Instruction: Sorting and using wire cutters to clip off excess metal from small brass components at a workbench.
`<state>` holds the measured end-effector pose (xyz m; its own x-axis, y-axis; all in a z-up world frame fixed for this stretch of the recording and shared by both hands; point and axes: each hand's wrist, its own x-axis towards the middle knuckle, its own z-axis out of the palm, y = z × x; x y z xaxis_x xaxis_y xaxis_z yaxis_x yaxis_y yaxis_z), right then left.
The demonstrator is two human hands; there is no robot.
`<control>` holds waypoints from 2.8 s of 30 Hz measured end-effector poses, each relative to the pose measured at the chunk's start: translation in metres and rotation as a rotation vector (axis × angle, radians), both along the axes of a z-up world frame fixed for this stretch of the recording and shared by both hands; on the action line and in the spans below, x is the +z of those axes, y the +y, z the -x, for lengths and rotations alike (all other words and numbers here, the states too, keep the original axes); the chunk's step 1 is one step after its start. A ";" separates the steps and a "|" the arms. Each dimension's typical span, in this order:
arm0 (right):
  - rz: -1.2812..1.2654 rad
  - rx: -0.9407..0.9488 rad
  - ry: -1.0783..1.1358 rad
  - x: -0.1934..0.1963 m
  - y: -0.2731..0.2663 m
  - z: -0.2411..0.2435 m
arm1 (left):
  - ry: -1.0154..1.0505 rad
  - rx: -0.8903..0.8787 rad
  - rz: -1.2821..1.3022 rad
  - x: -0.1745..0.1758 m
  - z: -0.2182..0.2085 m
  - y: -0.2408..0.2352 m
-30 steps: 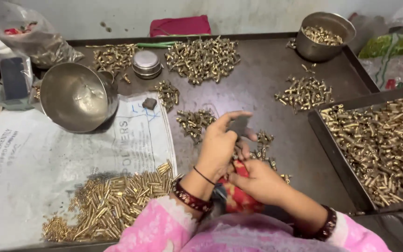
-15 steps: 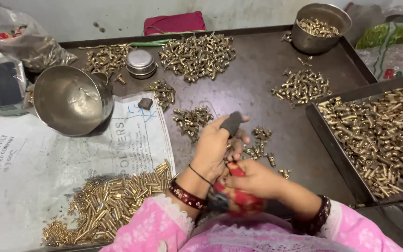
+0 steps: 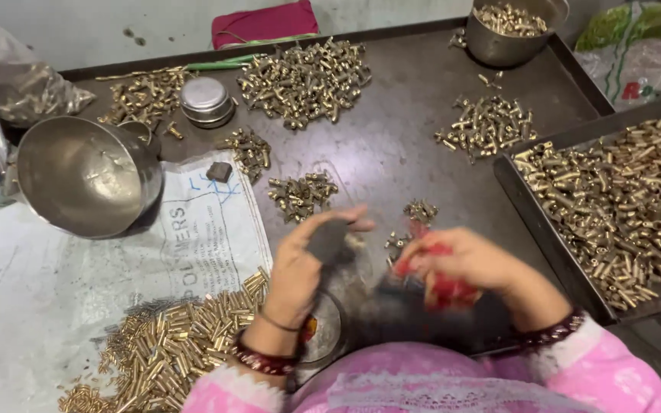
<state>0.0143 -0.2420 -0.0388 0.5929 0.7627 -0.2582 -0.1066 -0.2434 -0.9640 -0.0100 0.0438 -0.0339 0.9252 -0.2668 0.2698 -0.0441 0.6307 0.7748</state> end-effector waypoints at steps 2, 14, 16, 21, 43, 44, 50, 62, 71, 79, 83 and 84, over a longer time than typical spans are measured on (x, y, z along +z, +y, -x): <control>0.014 -0.300 0.073 -0.011 -0.032 -0.001 | -0.288 0.158 -0.611 -0.066 0.008 0.024; -0.033 -0.919 0.261 -0.039 -0.066 0.048 | 0.136 -0.080 -0.971 -0.144 -0.059 -0.046; -0.049 -0.910 0.297 -0.046 -0.071 0.057 | -0.014 -0.072 -1.262 -0.133 -0.049 -0.067; -0.076 -0.900 0.389 -0.076 -0.081 0.070 | -0.295 0.049 -1.626 -0.133 -0.040 -0.085; 0.140 -0.562 0.030 -0.086 -0.036 0.092 | -0.667 0.029 -1.774 -0.161 -0.035 -0.071; 0.128 -0.571 0.079 -0.087 -0.034 0.093 | -0.595 0.044 -1.723 -0.155 -0.036 -0.069; 0.422 -0.642 -0.538 -0.037 -0.017 0.074 | -0.097 0.041 -1.201 -0.128 -0.027 -0.056; 0.028 -0.466 -1.214 0.014 0.040 0.070 | 0.464 -0.253 -0.211 -0.130 0.027 -0.039; -0.040 -0.740 -0.181 -0.051 0.030 0.052 | 0.239 -0.051 -0.357 -0.100 0.025 -0.039; -0.230 -0.985 0.147 -0.052 -0.012 0.035 | 0.420 0.140 -0.287 -0.089 0.006 -0.016; -0.287 -0.607 -0.195 -0.041 -0.008 0.032 | 0.502 0.094 -0.151 -0.059 0.012 -0.028; -0.253 -0.542 -0.209 -0.037 -0.005 0.031 | 0.485 0.073 -0.129 -0.055 0.016 -0.031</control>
